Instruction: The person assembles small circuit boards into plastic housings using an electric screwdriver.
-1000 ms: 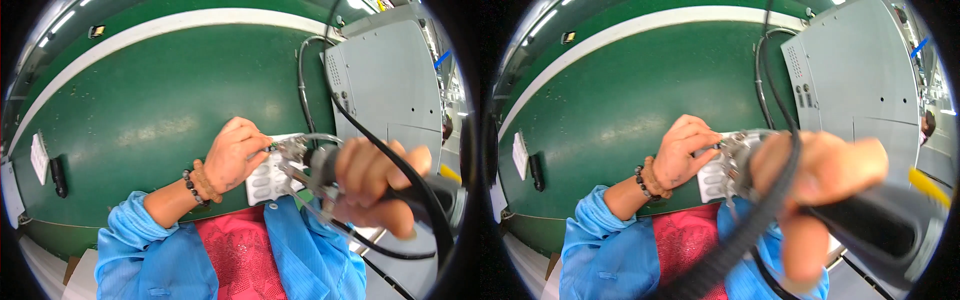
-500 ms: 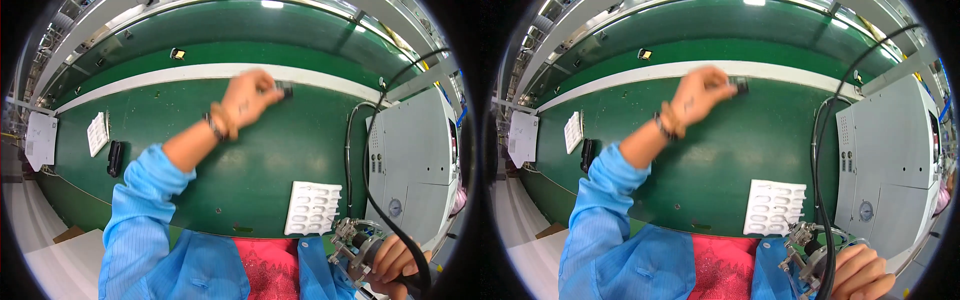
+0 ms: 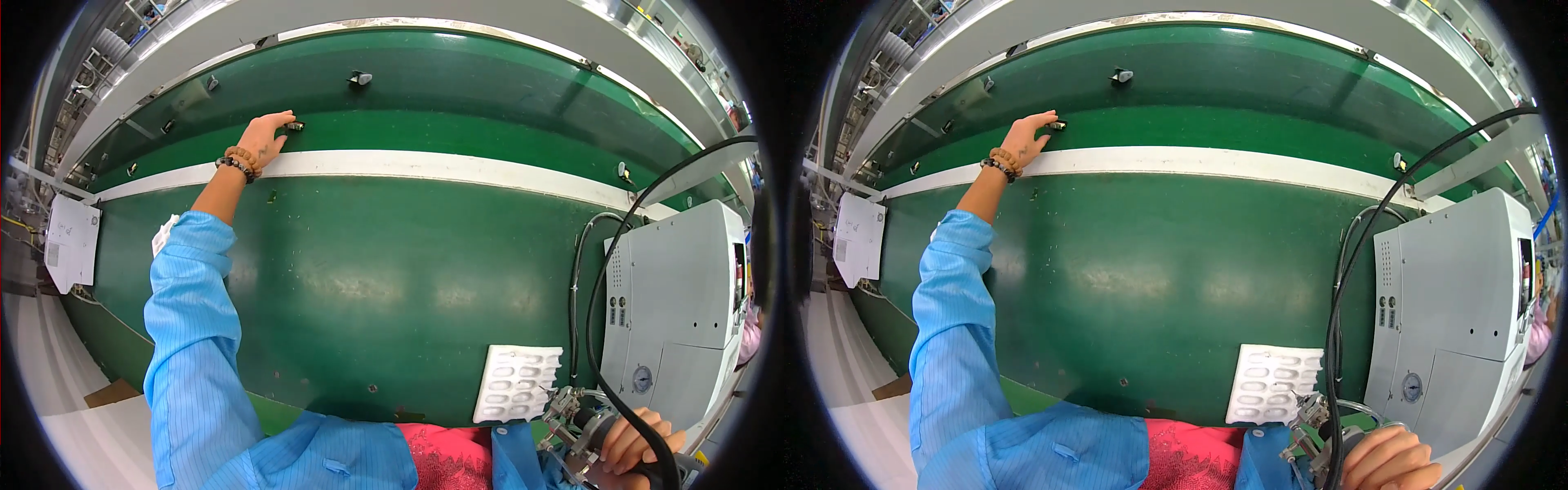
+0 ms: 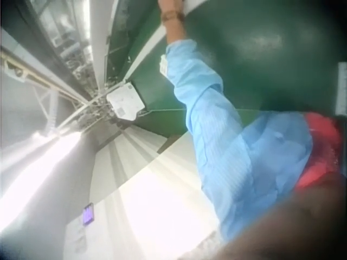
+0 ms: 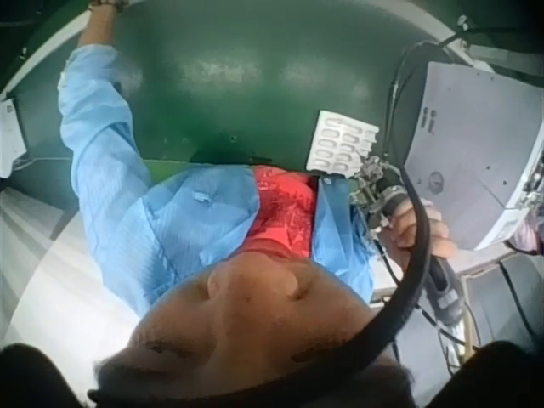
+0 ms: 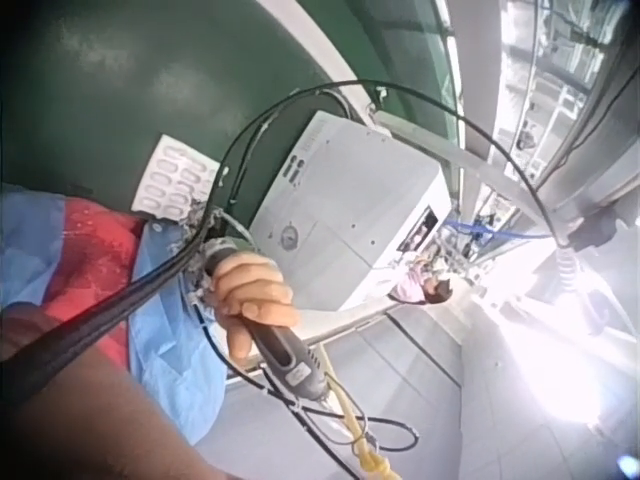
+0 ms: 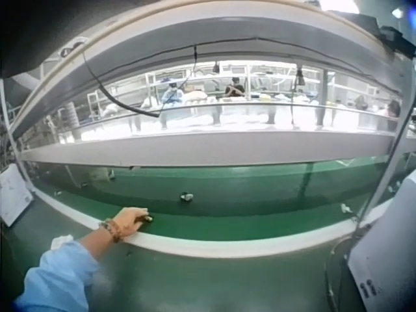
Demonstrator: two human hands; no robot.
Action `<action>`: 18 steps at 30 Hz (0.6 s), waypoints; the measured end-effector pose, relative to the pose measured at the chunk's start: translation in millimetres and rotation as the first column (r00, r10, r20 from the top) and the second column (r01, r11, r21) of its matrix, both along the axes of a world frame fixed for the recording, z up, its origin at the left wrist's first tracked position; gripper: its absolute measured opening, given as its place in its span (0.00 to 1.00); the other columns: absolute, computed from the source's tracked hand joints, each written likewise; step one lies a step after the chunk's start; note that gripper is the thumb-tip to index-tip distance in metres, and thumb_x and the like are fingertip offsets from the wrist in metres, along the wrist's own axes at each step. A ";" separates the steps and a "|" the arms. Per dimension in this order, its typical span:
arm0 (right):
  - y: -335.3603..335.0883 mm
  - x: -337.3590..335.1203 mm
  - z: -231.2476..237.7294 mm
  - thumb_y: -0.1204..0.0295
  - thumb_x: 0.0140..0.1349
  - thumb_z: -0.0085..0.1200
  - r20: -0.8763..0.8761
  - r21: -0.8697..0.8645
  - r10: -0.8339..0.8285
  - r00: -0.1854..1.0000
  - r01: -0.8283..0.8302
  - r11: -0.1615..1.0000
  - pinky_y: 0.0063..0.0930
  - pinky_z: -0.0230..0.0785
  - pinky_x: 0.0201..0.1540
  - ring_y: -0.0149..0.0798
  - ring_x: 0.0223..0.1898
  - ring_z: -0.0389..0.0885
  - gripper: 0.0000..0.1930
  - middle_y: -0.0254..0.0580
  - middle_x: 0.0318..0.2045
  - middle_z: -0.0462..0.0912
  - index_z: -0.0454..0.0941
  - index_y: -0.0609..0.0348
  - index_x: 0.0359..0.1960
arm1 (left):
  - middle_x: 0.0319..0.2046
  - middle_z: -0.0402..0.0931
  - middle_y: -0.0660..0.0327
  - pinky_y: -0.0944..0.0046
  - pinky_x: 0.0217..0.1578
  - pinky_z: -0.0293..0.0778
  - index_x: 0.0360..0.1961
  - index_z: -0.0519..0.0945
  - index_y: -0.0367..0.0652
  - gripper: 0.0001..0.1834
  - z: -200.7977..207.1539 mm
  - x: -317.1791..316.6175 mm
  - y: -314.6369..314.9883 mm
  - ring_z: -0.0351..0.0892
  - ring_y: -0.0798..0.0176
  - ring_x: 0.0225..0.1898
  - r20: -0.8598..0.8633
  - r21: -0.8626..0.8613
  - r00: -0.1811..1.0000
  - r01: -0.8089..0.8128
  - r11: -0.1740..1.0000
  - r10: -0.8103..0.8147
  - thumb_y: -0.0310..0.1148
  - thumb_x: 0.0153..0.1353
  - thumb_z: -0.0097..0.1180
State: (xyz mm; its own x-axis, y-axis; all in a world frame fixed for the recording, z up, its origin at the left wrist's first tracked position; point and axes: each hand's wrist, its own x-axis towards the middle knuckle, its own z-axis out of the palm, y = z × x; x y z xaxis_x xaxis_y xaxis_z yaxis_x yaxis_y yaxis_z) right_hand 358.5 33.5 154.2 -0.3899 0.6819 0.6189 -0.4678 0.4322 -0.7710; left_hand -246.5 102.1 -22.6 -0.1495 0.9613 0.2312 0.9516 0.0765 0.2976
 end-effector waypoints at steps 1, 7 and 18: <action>0.3 -1.9 0.9 0.66 0.67 0.52 0.004 0.000 -0.002 1.000 0.002 1.000 0.23 0.63 0.17 0.31 0.17 0.69 0.12 0.35 0.20 0.69 0.63 0.54 0.28 | 0.51 0.78 0.52 0.57 0.57 0.71 0.49 0.80 0.42 0.20 -2.8 -3.9 1.8 0.75 0.49 0.55 0.004 0.000 1.000 0.002 1.000 -0.002 0.20 0.51 0.60; -6.4 -4.4 4.7 0.64 0.64 0.57 0.045 -0.004 -0.081 0.996 0.081 0.997 0.22 0.65 0.17 0.31 0.17 0.71 0.14 0.34 0.19 0.70 0.65 0.56 0.29 | 0.39 0.82 0.53 0.61 0.45 0.76 0.47 0.78 0.40 0.18 -5.1 5.4 14.4 0.81 0.54 0.41 0.205 0.129 0.967 -0.180 0.975 0.152 0.24 0.53 0.64; 5.8 4.6 11.6 0.66 0.54 0.69 0.034 -0.085 0.081 0.996 -0.078 0.993 0.27 0.74 0.23 0.34 0.17 0.77 0.17 0.38 0.19 0.77 0.71 0.59 0.30 | 0.37 0.81 0.52 0.63 0.42 0.75 0.42 0.81 0.38 0.13 81.3 310.3 -71.0 0.81 0.55 0.38 0.653 0.099 0.657 0.420 0.902 -0.377 0.23 0.53 0.63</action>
State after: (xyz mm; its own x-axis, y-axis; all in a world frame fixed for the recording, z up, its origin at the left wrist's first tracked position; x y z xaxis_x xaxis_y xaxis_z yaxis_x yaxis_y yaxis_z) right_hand 363.1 39.3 165.8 -0.4664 0.6967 0.5450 -0.4685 0.3280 -0.8203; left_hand 63.7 31.2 58.6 0.1607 0.9721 0.1706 0.4704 -0.2274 0.8526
